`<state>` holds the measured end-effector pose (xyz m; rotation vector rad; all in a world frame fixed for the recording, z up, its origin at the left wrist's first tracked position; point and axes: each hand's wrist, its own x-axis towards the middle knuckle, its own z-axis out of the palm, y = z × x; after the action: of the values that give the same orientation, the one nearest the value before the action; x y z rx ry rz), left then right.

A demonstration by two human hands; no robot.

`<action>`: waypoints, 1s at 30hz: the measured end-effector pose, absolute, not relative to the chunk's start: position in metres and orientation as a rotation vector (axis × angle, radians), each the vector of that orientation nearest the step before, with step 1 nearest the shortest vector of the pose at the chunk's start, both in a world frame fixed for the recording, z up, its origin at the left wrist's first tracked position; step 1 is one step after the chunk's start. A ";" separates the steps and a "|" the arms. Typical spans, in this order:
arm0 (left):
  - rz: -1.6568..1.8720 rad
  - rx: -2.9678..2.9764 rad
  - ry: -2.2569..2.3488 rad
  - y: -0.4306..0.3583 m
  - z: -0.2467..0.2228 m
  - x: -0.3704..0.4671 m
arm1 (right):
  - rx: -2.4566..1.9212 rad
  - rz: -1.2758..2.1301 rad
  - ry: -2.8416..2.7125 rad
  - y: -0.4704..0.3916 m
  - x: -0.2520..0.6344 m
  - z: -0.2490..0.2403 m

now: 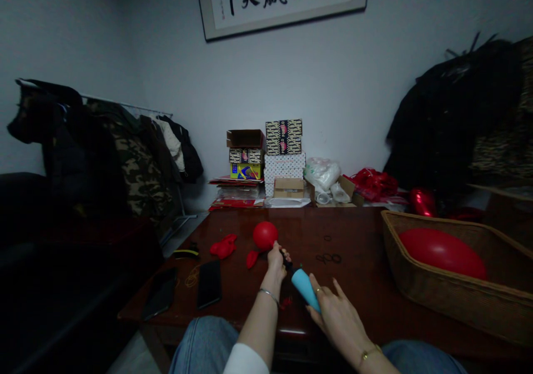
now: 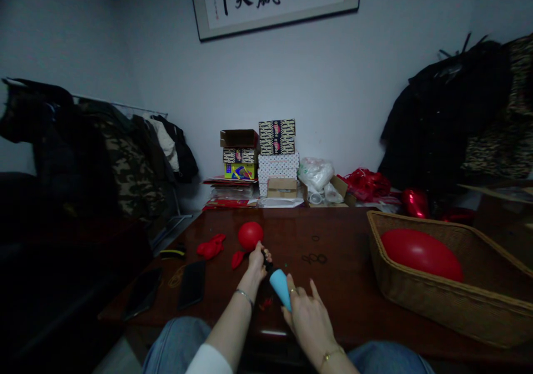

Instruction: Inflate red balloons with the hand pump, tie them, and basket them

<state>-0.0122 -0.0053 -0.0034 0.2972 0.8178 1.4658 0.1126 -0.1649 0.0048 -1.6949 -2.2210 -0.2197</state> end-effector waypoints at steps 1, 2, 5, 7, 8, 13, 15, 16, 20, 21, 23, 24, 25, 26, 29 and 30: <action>1.470 0.295 0.832 -0.004 -0.003 -0.014 | -1.680 -0.225 -2.220 -0.169 0.118 0.001; 1.471 0.300 0.848 -0.002 -0.003 -0.016 | -1.664 -0.224 -2.226 -0.173 0.124 -0.004; 1.481 0.324 0.850 0.004 -0.001 -0.023 | -1.602 -0.236 -2.224 -0.185 0.142 -0.016; 1.495 0.329 0.842 0.008 0.001 -0.027 | -1.541 -0.233 -2.227 -0.191 0.153 -0.021; 1.502 0.328 0.838 0.009 0.001 -0.029 | -1.514 -0.226 -2.226 -0.194 0.157 -0.023; 1.495 0.313 0.803 0.009 0.004 -0.028 | -1.509 -0.182 -2.224 -0.199 0.163 -0.021; 1.488 0.303 0.795 0.006 0.005 -0.027 | -1.551 -0.169 -2.226 -0.199 0.161 -0.017; 1.485 0.301 0.796 0.004 0.005 -0.026 | -1.572 -0.158 -2.227 -0.198 0.159 -0.015; 1.474 0.290 0.806 -0.001 0.004 -0.023 | -1.655 -0.096 -2.239 -0.191 0.144 -0.002; 1.472 0.286 0.806 -0.002 0.003 -0.021 | -1.675 -0.089 -2.241 -0.188 0.140 0.001; 1.464 0.280 0.808 -0.003 0.002 -0.015 | -1.716 -0.089 -2.241 -0.180 0.131 0.008; 1.459 0.277 0.816 -0.004 0.001 -0.012 | -1.731 -0.092 -2.242 -0.175 0.126 0.011; 1.453 0.275 0.827 -0.004 -0.001 -0.009 | -1.744 -0.094 -2.245 -0.170 0.122 0.014; 1.447 0.276 0.840 -0.005 -0.002 -0.006 | -1.755 -0.100 -2.248 -0.166 0.118 0.017; 1.443 0.313 0.863 -0.005 -0.006 -0.001 | -1.793 -0.116 -2.251 -0.154 0.108 0.023; 1.442 0.329 0.868 -0.005 -0.008 -0.001 | -1.806 -0.117 -2.249 -0.151 0.105 0.024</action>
<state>-0.0007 -0.0048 -0.0075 0.3291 0.8681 1.4416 0.1055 -0.1512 0.0240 -1.8060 -2.2492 -0.1166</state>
